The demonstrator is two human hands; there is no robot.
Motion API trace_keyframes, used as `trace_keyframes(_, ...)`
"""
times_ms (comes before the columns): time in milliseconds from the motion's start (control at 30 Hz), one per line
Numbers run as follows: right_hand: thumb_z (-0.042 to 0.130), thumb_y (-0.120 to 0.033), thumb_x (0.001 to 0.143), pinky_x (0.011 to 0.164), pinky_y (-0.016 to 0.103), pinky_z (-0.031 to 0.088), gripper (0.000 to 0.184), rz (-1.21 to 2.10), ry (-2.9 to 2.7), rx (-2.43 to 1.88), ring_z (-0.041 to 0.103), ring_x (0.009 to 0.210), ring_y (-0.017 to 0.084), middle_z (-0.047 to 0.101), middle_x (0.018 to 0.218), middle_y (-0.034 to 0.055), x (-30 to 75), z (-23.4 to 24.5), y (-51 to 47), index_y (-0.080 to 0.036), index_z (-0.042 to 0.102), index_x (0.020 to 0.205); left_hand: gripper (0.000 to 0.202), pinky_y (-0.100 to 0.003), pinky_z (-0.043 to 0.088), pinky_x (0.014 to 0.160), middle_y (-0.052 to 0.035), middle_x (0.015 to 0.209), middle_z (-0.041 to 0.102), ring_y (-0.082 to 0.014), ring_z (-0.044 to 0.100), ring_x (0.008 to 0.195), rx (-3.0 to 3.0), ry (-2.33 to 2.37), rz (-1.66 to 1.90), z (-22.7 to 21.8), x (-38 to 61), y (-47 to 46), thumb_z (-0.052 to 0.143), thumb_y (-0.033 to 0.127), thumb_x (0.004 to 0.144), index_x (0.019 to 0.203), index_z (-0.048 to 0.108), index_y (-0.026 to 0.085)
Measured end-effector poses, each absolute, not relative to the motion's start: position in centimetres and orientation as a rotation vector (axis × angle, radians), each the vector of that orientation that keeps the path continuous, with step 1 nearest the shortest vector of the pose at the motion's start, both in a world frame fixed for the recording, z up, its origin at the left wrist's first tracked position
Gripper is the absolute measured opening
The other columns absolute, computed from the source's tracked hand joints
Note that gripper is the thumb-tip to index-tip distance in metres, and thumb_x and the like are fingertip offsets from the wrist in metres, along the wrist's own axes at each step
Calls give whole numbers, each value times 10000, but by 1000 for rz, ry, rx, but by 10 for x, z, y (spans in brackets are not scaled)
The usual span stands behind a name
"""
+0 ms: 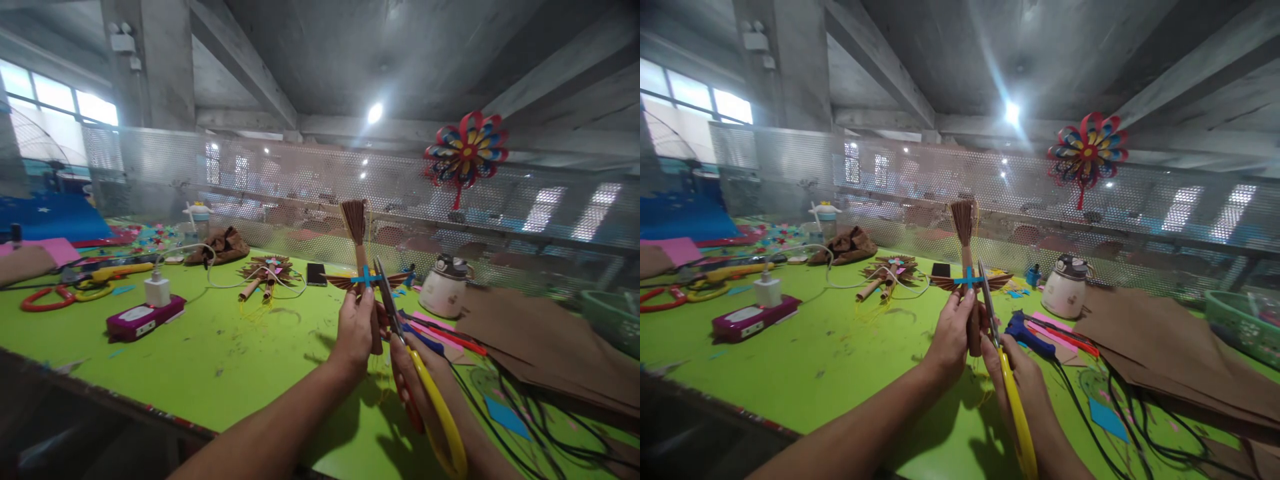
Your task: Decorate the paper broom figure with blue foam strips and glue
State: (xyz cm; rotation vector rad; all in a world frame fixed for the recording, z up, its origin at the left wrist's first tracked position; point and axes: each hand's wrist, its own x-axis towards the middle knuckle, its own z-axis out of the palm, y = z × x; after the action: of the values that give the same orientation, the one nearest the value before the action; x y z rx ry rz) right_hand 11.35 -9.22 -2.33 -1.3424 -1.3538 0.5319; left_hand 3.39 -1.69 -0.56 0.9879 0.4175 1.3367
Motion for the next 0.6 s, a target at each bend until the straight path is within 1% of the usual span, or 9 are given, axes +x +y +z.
trace_keyframes(167, 457, -567, 799, 366, 216, 365, 379, 535, -1392, -1361, 412, 366, 100, 437, 458, -55, 117, -25, -91, -196, 481, 723, 337, -203, 402, 457, 35, 651, 502, -97, 519, 512, 1005, 425, 1342, -7, 34, -16, 535, 480, 773, 931, 429, 202)
trace_keyframes(300, 412, -598, 810, 386, 236, 378, 424, 558, -1442, -1411, 446, 386, 122, 461, 464, -47, 120, -24, -91, -184, 504, 797, 325, -198, 401, 458, 34, 651, 500, -91, 516, 508, 1000, 425, 1336, -7, 34, -17, 533, 467, 779, 929, 429, 198)
trace_keyframes(433, 393, -595, 820, 388, 241, 371, 444, 577, -1441, -1417, 429, 381, 122, 449, 458, -54, 120, -24, -91, -173, 519, 878, 306, -194, 393, 443, 37, 631, 494, -88, 503, 494, 1000, 428, 1342, -6, 34, -18, 527, 445, 789, 930, 428, 192)
trace_keyframes(600, 411, -587, 813, 378, 243, 360, 436, 556, -1433, -1405, 429, 379, 128, 452, 444, -49, 118, -22, -91, -171, 533, 867, 283, -192, 382, 421, 38, 635, 496, -83, 493, 467, 1024, 433, 1352, -4, 33, -19, 511, 428, 799, 917, 422, 186)
